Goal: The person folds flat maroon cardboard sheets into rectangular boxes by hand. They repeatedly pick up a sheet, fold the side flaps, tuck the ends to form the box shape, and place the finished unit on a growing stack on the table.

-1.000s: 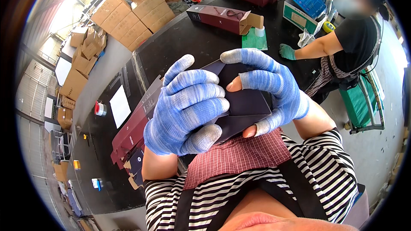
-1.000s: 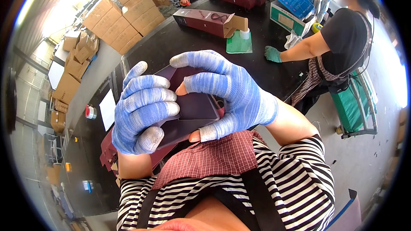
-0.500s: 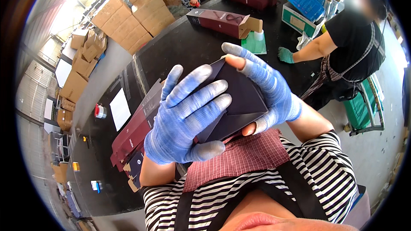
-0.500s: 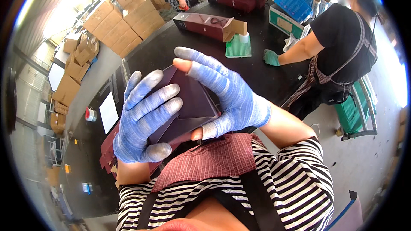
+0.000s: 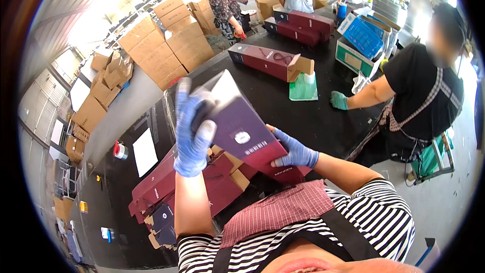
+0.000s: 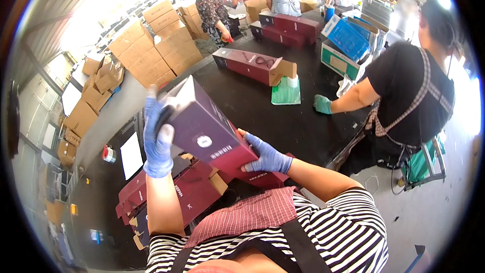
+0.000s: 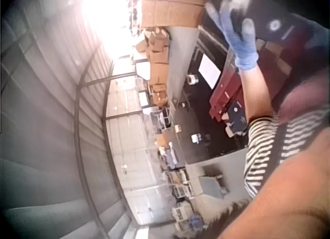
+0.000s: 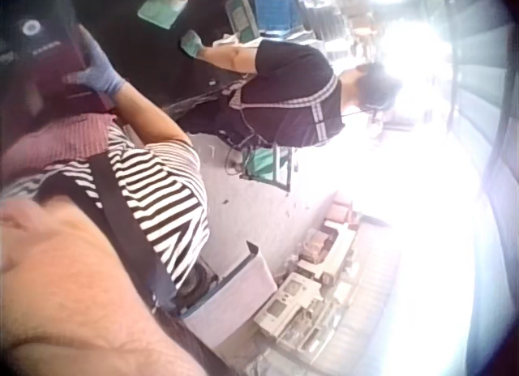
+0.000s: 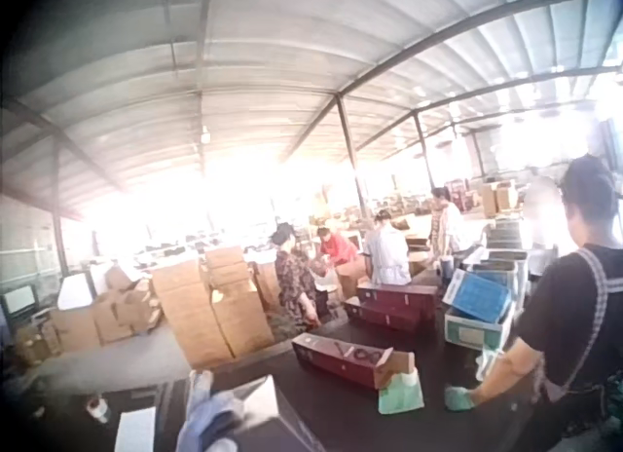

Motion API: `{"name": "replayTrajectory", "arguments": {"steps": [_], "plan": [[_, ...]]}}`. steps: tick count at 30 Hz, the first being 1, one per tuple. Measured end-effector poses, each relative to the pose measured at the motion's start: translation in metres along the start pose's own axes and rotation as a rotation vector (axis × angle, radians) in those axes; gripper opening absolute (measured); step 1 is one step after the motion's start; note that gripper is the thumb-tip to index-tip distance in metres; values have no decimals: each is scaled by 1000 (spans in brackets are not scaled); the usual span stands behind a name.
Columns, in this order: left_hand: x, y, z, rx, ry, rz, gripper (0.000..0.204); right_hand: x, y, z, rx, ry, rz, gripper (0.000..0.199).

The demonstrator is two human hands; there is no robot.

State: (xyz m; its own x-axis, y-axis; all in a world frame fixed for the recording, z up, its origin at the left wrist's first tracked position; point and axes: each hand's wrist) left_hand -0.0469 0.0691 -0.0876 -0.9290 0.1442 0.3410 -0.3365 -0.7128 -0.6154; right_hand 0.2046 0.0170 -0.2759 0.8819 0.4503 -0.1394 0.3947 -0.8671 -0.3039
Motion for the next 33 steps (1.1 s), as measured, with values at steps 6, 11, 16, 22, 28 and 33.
{"name": "replayTrajectory", "arguments": {"steps": [6,11,16,22,28,33], "plan": [[-2,25,-78,260,-17,175,79,103,-151,-42,-118,226,207,81],[-33,134,-175,314,-56,-32,64,167,-182,28,-128,840,468,61],[-62,254,-184,810,76,57,54,164,-68,106,-319,920,500,22],[-77,295,-154,984,-4,227,44,81,-64,127,-786,295,-249,31],[-70,238,-146,596,-346,-85,42,222,-167,249,41,928,-53,21],[-51,284,-122,692,-580,35,46,208,-158,213,-219,566,692,35]]}}
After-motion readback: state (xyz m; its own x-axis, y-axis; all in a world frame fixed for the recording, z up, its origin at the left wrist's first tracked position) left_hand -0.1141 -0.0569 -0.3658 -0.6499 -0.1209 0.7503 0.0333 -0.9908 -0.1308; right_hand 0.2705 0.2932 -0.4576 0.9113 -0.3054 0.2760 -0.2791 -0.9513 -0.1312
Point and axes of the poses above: each hand's wrist, its own y-axis away from the middle knuckle, its own x-axis out of the back of the hand, z = x × y, and after that the axes turned 1 degree about x, right-handed
